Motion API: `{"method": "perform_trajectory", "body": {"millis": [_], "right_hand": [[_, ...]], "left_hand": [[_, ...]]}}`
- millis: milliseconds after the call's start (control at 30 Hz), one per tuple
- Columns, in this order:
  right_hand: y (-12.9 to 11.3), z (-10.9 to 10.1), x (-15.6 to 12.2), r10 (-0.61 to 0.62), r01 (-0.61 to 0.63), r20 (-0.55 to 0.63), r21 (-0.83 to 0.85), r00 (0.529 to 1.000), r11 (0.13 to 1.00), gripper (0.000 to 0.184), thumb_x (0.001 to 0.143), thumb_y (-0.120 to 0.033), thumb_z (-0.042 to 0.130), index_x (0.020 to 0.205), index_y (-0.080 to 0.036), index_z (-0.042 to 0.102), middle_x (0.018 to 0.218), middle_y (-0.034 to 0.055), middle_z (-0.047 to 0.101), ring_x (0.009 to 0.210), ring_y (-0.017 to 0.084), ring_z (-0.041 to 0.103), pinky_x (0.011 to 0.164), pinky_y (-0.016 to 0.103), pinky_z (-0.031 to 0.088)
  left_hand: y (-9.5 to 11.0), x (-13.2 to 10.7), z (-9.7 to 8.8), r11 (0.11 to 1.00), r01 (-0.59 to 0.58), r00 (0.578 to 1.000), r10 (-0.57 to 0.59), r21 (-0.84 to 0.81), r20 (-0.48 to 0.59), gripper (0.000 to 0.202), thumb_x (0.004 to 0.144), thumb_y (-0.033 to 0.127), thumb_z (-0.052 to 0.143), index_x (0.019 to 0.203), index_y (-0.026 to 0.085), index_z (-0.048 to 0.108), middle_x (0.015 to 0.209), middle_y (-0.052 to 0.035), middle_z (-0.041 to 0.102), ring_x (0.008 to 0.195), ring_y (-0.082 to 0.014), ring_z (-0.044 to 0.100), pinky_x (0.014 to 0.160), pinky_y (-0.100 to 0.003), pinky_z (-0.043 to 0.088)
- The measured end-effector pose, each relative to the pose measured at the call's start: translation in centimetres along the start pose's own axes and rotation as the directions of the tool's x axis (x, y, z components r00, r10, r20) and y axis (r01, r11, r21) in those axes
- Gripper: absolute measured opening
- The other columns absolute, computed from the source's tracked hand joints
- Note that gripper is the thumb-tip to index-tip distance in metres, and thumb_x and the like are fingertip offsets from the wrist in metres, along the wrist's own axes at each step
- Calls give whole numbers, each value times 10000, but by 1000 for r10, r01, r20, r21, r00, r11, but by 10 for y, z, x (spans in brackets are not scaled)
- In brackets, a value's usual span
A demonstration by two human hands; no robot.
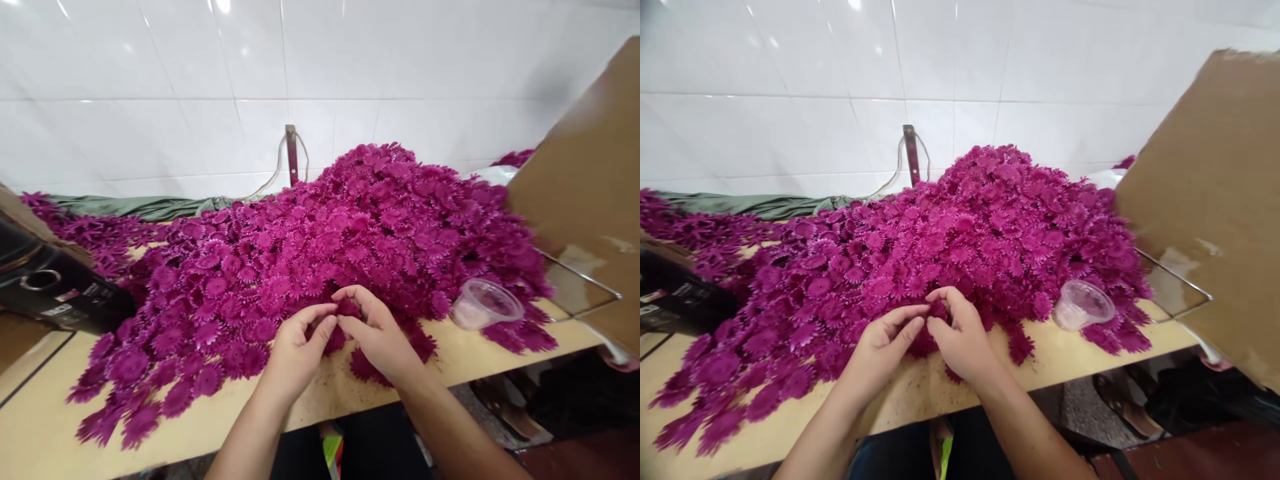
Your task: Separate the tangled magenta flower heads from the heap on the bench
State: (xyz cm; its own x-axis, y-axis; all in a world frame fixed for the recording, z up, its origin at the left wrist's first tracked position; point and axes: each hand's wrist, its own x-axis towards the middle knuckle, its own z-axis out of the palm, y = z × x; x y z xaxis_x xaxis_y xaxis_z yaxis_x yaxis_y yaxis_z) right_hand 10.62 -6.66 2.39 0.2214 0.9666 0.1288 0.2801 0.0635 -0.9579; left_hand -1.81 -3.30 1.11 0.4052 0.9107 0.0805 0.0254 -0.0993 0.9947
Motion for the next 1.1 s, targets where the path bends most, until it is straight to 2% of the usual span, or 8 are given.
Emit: {"method": "perform_trajectory", "body": {"millis": [100,233,433,567,667,833,1000,1100], "right_hand": [[-1,1,-4,-25,25,7,4,1000,1000,229,695,-156,443,902,-210,524,835,11,601,797,160,556,728,311,459],[2,3,-8,-73,73,9,5,997,997,290,754,-208,470,1044,-215,482,1004,43,610,943,171,564,828,329,452],[9,1,-11,-28,31,-22,140,999,990,250,728,-226,509,974,-192,477,815,21,596,747,142,570,679,279,477],[8,0,-12,-4,14,-102,102,995,995,144,728,-259,524,851,-190,494,635,-31,491,575,111,470,554,247,415],[6,1,-12,8,6,-107,130,994,991,155,745,-300,519,851,-190,498,594,-47,450,528,99,425,505,235,371],[3,1,-9,53,-49,-10,242,999,969,246,744,-362,521,912,-184,499,577,-55,441,522,98,427,480,225,349],[0,2,-13,50,-52,14,341,999,939,269,737,-378,532,922,-184,504,550,-82,352,466,74,335,436,201,310],[1,-7,-15,12,4,-52,306,999,952,225,765,-347,516,925,-188,519,573,-74,333,475,69,316,435,191,306]], "left_hand": [[1,3,3,967,137,990,-140,-217,-2,272,649,296,681,890,169,671,831,-51,689,779,-171,606,731,-287,477],[5,2,3,952,109,989,-133,-288,-64,274,618,283,708,857,157,662,765,-29,652,737,-142,579,713,-255,463],[3,-3,2,983,73,988,-95,-171,-122,243,621,247,683,841,155,642,634,17,571,619,-110,517,623,-227,434],[7,-5,2,998,-63,969,63,7,-238,215,664,238,637,870,177,646,691,3,570,676,-130,535,676,-244,432],[11,-5,2,988,-125,986,134,88,-102,175,696,245,606,848,194,675,812,-38,620,783,-166,565,724,-265,440],[11,-2,9,998,50,997,-48,-46,52,111,672,269,641,714,168,661,688,-22,638,678,-150,555,657,-254,426],[7,9,3,959,79,985,-117,-273,-127,228,579,320,718,564,155,562,533,41,522,529,-84,441,543,-204,360],[10,20,-20,919,13,910,-174,-395,-377,317,523,373,740,556,170,500,502,66,478,474,-70,398,500,-197,341]]}}
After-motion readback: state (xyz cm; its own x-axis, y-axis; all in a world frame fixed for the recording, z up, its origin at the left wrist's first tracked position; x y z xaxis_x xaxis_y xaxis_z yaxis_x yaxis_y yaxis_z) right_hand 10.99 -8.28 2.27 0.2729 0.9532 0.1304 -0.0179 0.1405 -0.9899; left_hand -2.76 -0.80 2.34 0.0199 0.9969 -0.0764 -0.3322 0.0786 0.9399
